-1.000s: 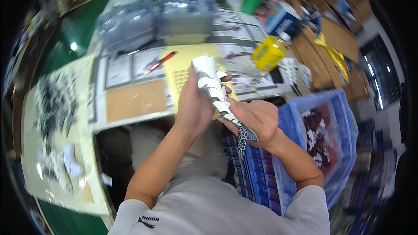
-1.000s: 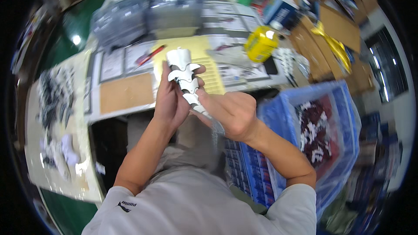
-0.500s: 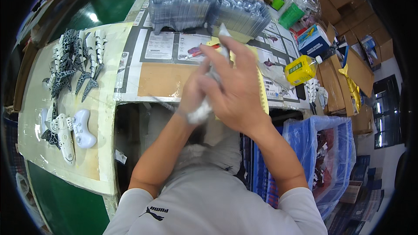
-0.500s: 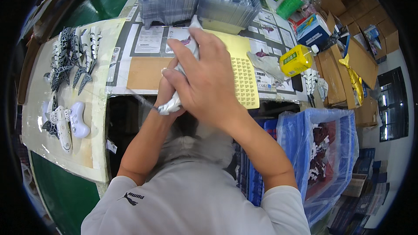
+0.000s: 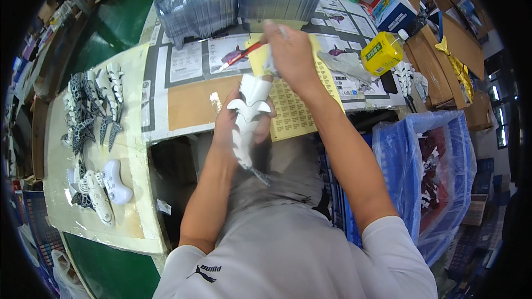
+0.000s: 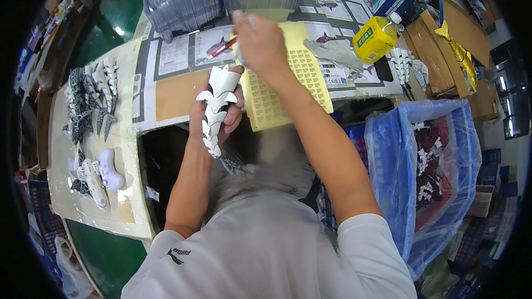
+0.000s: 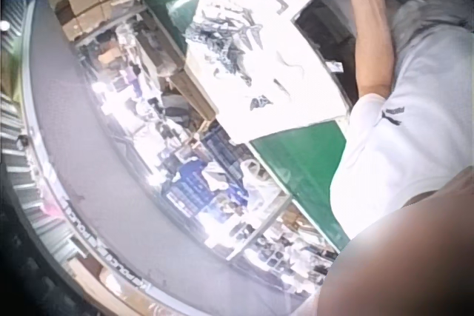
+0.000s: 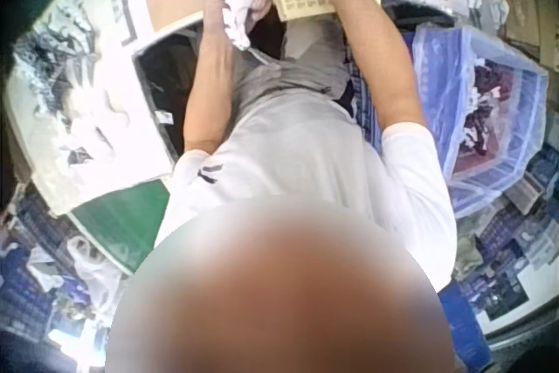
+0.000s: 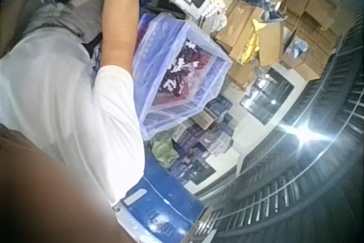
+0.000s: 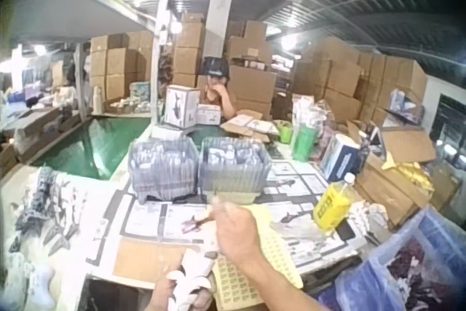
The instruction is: The person assembles white plastic dolphin-shaped items by attaching patterned tail pieces and wiping them with a cloth. They handle multiple units one at a time, placing finished items on the table and retrieving new ones from a bin.
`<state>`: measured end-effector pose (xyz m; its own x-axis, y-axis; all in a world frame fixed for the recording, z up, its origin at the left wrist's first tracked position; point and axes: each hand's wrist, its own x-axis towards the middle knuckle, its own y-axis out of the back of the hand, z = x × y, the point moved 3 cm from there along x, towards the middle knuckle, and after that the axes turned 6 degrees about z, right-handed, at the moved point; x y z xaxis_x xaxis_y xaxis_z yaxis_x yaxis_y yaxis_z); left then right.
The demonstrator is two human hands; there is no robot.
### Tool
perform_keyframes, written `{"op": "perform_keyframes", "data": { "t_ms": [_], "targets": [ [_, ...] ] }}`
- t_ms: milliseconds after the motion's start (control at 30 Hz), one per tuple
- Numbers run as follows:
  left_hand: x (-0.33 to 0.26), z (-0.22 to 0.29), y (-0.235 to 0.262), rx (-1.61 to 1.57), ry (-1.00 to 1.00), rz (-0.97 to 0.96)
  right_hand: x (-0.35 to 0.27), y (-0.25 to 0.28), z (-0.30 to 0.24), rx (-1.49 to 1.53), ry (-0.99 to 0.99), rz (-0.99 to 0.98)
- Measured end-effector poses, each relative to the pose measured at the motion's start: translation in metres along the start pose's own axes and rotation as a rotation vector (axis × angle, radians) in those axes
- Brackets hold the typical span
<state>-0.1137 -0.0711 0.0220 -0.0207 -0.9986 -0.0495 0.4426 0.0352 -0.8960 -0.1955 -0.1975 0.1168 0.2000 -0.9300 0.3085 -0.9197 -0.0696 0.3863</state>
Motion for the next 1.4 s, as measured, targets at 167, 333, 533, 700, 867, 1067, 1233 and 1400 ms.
{"op": "perform_keyframes", "data": {
  "t_ms": [167,333,533,700,867,1067,1233,1400],
  "targets": [
    [-0.002,0.002,0.002,-0.121,-0.008,0.045,-0.035,0.009,-0.009,0.28,0.136,-0.262],
    [0.0,-0.012,0.011,0.071,0.098,0.053,-0.053,-0.007,0.014,-0.118,0.384,-0.32],
    [0.003,-0.001,0.01,0.022,0.044,0.151,-0.024,-0.003,0.017,0.062,0.153,-0.083],
    [0.015,0.019,0.005,0.128,-0.358,0.436,-0.055,-0.038,-0.003,0.059,0.167,-0.202],
    [0.009,0.039,0.016,0.566,-0.818,0.486,-0.101,-0.048,0.004,0.066,0.051,-0.34],
    [0.006,0.063,0.033,0.552,-0.82,0.618,-0.135,-0.048,0.003,-0.061,0.154,-0.343],
    [0.007,0.07,0.027,0.396,-0.788,0.505,-0.148,-0.038,0.003,-0.234,0.126,-0.544],
    [0.005,0.086,0.05,0.166,-0.48,0.374,-0.142,0.011,0.012,0.152,-0.458,-1.058]
  ]
}}
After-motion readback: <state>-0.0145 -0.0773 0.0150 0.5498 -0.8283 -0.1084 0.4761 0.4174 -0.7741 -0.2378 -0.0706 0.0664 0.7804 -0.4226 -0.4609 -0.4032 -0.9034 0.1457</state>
